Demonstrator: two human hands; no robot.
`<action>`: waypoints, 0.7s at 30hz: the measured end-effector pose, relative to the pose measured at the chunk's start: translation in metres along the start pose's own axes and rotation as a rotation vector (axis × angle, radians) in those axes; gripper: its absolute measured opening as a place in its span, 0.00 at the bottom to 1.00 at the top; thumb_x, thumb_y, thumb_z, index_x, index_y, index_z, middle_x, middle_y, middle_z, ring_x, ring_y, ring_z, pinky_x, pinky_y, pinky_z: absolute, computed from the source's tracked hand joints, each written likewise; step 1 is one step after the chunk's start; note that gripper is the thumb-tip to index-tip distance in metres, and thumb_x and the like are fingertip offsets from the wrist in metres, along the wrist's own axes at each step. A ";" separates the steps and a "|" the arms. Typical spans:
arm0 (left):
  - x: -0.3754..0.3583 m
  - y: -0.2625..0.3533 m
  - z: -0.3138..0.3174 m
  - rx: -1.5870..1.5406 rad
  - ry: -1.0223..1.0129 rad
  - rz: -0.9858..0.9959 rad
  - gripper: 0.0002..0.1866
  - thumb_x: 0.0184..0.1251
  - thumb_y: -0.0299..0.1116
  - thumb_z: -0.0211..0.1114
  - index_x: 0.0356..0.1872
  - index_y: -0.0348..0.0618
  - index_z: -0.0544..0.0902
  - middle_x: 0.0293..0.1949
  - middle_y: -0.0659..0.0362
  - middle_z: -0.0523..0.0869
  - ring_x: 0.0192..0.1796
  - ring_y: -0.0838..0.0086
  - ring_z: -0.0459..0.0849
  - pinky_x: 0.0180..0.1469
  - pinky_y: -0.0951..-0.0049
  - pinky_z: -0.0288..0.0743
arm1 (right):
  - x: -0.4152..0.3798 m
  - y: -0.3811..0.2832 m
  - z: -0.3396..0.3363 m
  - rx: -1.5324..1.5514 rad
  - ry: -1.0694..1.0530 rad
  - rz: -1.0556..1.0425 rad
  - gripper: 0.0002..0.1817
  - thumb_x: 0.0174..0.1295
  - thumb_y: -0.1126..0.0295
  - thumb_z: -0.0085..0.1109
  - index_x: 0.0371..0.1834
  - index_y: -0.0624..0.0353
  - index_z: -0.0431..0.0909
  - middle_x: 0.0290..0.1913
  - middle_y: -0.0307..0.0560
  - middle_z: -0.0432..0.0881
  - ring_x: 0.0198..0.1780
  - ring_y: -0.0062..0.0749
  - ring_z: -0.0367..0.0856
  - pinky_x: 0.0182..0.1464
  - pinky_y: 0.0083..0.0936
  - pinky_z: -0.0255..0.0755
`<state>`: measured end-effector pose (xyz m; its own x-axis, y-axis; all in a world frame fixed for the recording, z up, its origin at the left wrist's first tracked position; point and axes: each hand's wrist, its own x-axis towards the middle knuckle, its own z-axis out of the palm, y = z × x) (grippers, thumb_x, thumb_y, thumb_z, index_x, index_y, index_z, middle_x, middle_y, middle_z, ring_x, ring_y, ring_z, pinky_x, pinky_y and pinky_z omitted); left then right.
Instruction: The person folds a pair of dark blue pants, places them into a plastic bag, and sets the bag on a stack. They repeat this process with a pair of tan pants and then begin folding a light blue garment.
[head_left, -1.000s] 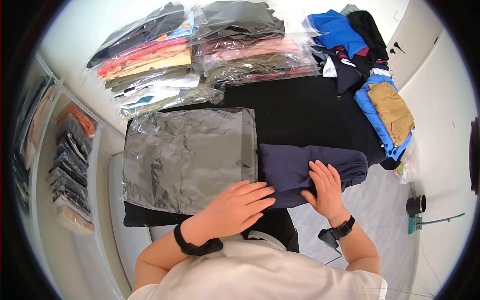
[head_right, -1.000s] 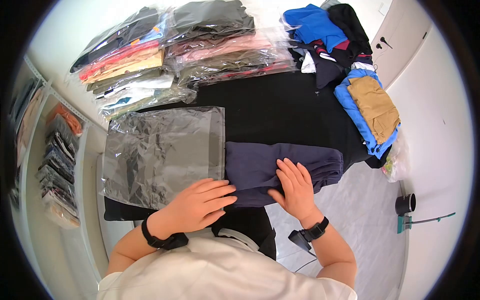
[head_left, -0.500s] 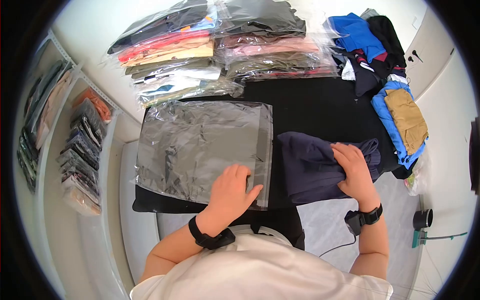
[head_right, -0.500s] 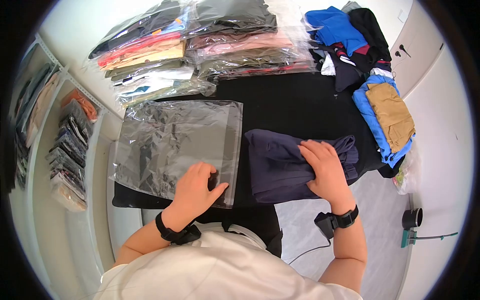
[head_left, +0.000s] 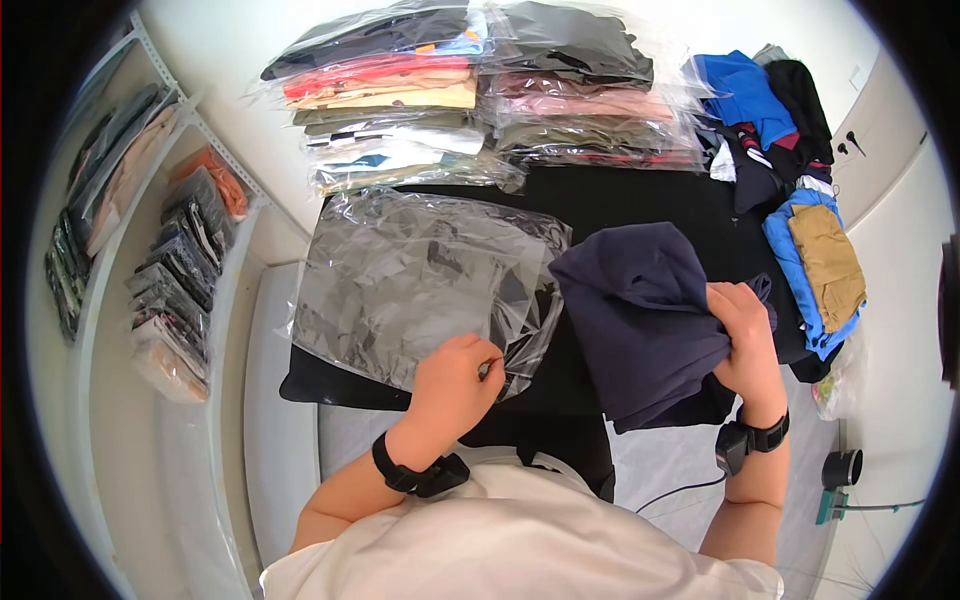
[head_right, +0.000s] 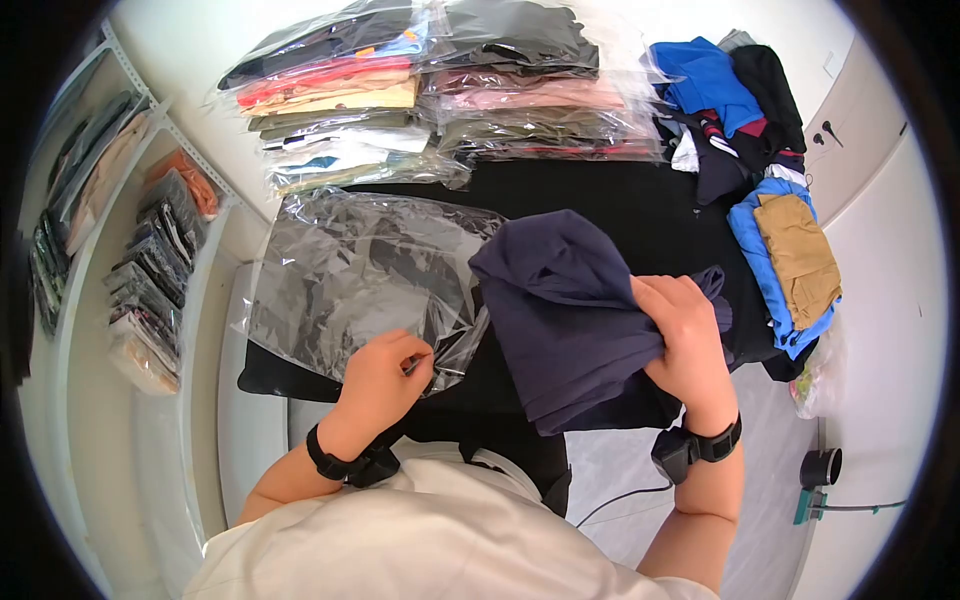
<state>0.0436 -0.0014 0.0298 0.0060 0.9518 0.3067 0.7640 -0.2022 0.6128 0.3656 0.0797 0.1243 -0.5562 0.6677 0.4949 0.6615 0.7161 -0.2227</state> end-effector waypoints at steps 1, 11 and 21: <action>-0.002 -0.002 -0.003 0.001 0.004 -0.001 0.03 0.57 0.28 0.69 0.31 0.42 0.85 0.28 0.56 0.82 0.29 0.63 0.82 0.33 0.66 0.77 | 0.005 -0.003 0.000 -0.006 -0.020 -0.040 0.28 0.40 0.78 0.62 0.52 0.65 0.81 0.46 0.54 0.85 0.45 0.52 0.81 0.47 0.36 0.71; -0.025 -0.006 -0.037 -0.102 0.164 -0.120 0.07 0.59 0.20 0.65 0.39 0.37 0.82 0.33 0.52 0.83 0.31 0.59 0.84 0.34 0.68 0.77 | 0.050 -0.055 0.007 0.090 -0.358 -0.282 0.38 0.30 0.82 0.62 0.56 0.62 0.80 0.45 0.51 0.85 0.47 0.46 0.81 0.48 0.34 0.70; -0.038 -0.010 -0.056 0.219 0.204 -0.043 0.20 0.50 0.14 0.61 0.47 0.38 0.80 0.48 0.52 0.79 0.47 0.54 0.82 0.46 0.60 0.78 | 0.063 -0.079 0.039 0.094 -0.619 -0.361 0.34 0.37 0.80 0.64 0.57 0.59 0.81 0.39 0.46 0.85 0.42 0.43 0.82 0.48 0.33 0.71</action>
<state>-0.0003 -0.0484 0.0530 -0.1425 0.8881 0.4370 0.8816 -0.0868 0.4639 0.2587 0.0729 0.1401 -0.9333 0.3589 -0.0090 0.3519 0.9097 -0.2205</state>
